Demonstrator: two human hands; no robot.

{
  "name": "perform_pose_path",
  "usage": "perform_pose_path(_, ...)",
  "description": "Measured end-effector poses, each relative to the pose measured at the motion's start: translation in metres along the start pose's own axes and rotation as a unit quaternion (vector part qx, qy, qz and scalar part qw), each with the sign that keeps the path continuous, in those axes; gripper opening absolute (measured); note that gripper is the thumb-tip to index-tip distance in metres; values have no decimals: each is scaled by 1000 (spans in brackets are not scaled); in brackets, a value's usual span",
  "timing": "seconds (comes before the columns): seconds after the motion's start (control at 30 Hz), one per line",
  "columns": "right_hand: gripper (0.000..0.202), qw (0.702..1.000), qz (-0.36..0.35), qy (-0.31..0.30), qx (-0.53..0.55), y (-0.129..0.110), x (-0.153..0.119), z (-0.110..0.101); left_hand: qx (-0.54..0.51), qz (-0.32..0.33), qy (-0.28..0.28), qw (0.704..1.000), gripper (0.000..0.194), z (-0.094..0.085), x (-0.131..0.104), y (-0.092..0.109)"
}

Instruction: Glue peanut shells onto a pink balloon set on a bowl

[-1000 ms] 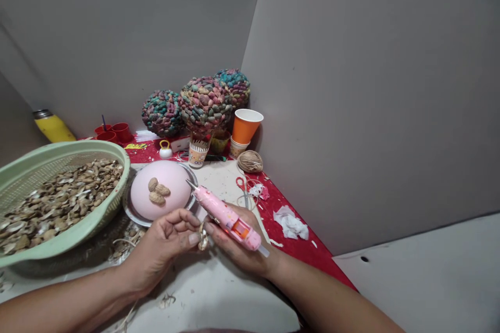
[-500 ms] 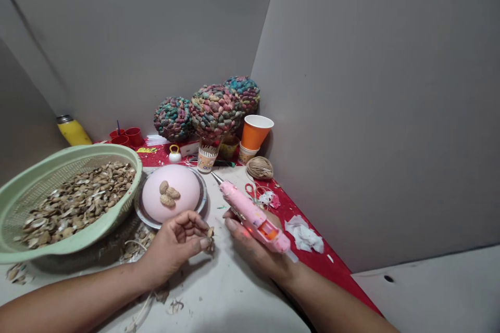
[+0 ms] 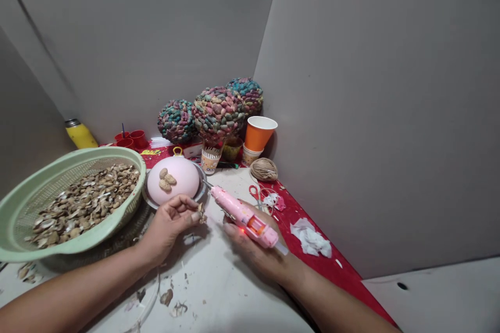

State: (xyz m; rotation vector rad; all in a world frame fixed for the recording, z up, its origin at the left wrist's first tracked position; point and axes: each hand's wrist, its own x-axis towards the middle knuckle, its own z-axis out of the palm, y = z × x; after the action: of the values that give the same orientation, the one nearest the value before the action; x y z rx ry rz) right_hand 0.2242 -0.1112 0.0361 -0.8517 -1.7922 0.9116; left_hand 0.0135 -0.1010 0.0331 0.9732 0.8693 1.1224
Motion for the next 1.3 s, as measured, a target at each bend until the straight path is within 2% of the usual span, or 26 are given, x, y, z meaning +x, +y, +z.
perform_pose_path(0.2,25,999,-42,-3,-8,-8,1,-8,-32,-14,-1,999,29,9,-10,19)
perform_pose_path(0.43,35,989,-121,-44,-76,-14,1,-12,-47,16,5,999,26,5,-10,30)
perform_pose_path(0.53,37,983,-134,-56,-108,-13,1,-9,-49,32,4,998,23,4,-10,34)
perform_pose_path(0.87,30,973,-170,-54,-146,-12,1,-6,-30,38,17,999,24,6,-10,37)
perform_pose_path(1.3,35,955,-211,-36,-205,-15,3,-5,-4,44,24,999,25,8,-11,38)
